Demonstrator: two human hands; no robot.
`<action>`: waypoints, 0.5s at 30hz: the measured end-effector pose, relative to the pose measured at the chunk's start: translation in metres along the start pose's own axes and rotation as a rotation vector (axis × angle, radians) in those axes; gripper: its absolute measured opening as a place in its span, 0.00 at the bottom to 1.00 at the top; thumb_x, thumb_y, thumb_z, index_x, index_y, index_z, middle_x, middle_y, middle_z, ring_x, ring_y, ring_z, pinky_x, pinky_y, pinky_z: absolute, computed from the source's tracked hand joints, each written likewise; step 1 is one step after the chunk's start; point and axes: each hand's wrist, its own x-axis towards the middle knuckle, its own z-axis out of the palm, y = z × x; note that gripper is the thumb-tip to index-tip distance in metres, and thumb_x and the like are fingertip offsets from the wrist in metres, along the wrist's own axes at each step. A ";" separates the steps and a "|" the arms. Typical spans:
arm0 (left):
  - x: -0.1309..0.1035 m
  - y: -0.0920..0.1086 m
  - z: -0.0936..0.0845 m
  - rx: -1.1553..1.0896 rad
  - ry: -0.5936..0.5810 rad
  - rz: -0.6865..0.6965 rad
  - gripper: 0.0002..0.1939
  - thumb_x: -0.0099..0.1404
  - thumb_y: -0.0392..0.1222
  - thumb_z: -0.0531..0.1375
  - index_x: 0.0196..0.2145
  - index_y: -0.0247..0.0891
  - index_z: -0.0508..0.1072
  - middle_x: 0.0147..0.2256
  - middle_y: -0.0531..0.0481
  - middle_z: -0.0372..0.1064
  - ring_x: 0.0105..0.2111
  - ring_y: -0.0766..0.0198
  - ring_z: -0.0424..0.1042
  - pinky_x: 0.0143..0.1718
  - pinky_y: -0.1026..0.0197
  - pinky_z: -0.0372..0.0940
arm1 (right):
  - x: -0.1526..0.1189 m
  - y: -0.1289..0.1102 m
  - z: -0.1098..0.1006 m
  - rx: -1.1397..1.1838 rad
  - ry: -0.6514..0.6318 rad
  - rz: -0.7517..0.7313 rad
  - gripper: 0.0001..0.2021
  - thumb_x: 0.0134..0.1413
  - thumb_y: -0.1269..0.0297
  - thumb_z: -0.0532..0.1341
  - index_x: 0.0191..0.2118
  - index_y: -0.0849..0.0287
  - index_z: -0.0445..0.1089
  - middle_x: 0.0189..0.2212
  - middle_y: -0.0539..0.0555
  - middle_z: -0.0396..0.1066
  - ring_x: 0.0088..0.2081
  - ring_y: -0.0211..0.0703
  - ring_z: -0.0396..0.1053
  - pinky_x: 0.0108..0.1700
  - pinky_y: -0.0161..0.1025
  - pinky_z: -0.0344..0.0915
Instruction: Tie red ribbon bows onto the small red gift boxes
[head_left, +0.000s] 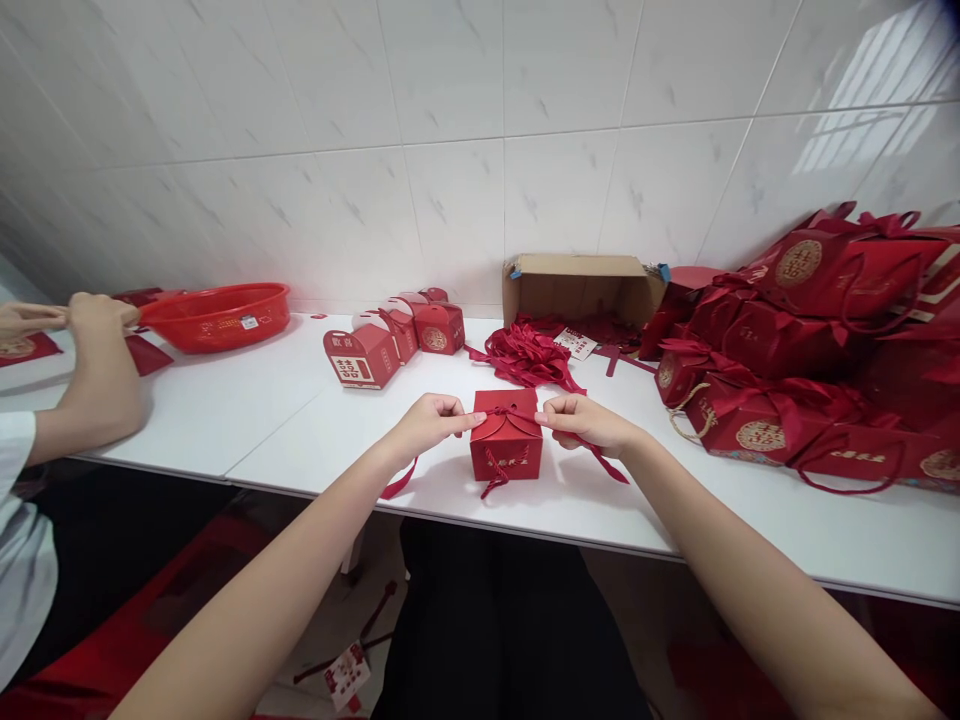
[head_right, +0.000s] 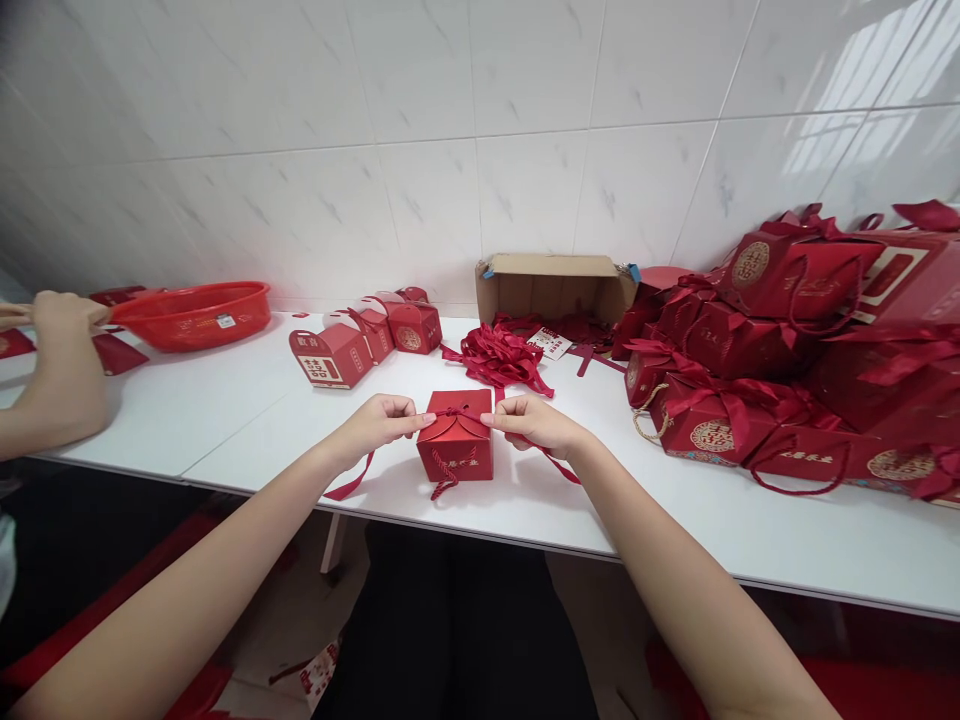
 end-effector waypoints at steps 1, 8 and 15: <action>0.000 -0.002 -0.001 0.005 0.017 -0.001 0.21 0.47 0.55 0.64 0.16 0.36 0.62 0.17 0.56 0.58 0.18 0.72 0.50 0.21 0.65 0.44 | 0.000 0.000 -0.001 -0.002 0.006 0.000 0.24 0.44 0.50 0.65 0.20 0.58 0.50 0.15 0.40 0.43 0.17 0.27 0.41 0.21 0.33 0.37; -0.003 -0.005 -0.007 0.030 0.037 -0.020 0.23 0.46 0.54 0.65 0.15 0.37 0.57 0.16 0.59 0.50 0.18 0.72 0.47 0.20 0.65 0.42 | -0.005 -0.005 -0.019 -0.151 0.065 0.008 0.22 0.43 0.50 0.65 0.19 0.59 0.53 0.14 0.41 0.47 0.17 0.27 0.43 0.22 0.33 0.37; -0.023 0.014 0.002 0.163 -0.024 0.012 0.28 0.44 0.57 0.66 0.17 0.39 0.51 0.16 0.60 0.42 0.18 0.73 0.43 0.19 0.66 0.39 | -0.010 -0.010 -0.026 -0.232 0.117 -0.015 0.22 0.42 0.50 0.66 0.17 0.60 0.56 0.14 0.43 0.51 0.19 0.29 0.48 0.23 0.34 0.42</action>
